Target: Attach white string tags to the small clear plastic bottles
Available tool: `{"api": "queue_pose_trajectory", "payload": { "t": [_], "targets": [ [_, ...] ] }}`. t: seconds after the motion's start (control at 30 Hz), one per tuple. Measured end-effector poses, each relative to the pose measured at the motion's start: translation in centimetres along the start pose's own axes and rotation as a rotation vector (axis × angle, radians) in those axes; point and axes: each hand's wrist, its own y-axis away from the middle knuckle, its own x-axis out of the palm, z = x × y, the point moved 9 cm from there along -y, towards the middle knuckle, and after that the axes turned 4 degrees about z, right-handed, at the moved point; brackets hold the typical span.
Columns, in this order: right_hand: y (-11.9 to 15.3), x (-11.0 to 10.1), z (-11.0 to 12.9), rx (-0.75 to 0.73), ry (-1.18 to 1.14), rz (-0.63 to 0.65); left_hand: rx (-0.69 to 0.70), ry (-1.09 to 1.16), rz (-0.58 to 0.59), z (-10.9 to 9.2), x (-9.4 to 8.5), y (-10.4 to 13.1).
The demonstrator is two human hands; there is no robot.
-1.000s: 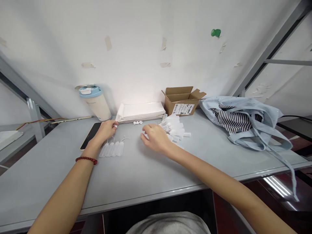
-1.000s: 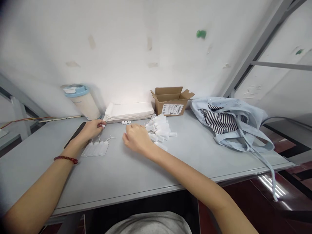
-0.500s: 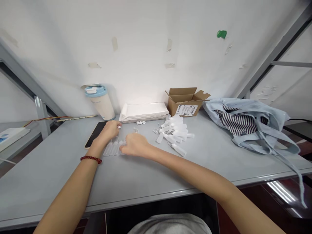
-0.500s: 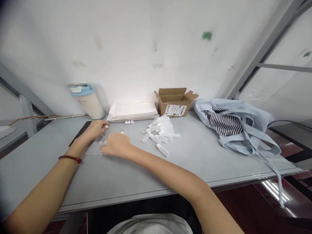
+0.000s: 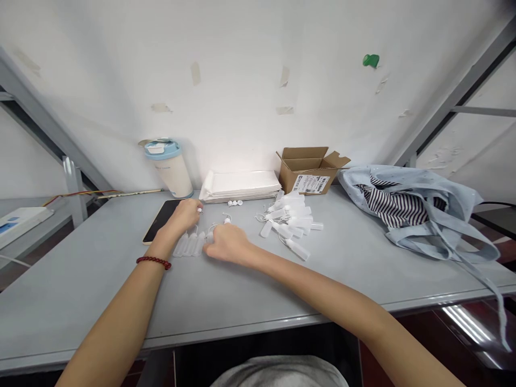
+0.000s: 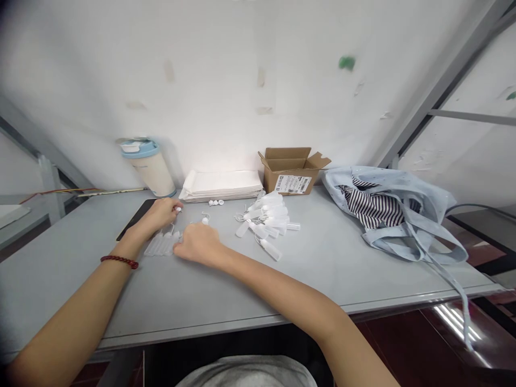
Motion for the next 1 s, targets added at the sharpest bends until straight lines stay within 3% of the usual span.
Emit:
{"api": "queue_pose_trajectory", "payload": {
  "t": [0.3,0.47,0.53,0.67,0.73,0.87,1.0],
  "targets": [
    [1.2,-0.3,-1.3,-0.033,0.041,-0.102,-0.012,0.075,-0.028,-0.8,-1.1,0.7],
    [2.8,-2.1,-2.5,-0.090,-0.028,-0.235,-0.012,0.200,-0.051,-2.2,-2.5,1.6],
    [3.6,-3.4,-3.7,-0.133,-0.092,-0.317,-0.003,0.315,-0.047,-3.3,-3.0,2.2],
    [5.5,-5.8,-6.5,-0.255,-0.294,-0.418,0.024,0.881,-0.030,-6.0,-3.4,4.0],
    [6.2,-6.6,-8.1,-0.274,-0.431,-0.415,0.056,1.064,0.009,-7.9,-3.3,4.9],
    [6.9,-6.7,-10.3,-0.228,-0.790,-0.291,0.118,1.431,0.183,-11.7,-2.1,6.2],
    [6.8,-5.9,-10.1,-0.261,-1.125,-0.130,0.077,1.552,0.154,-12.8,-1.2,6.7]
  ]
}}
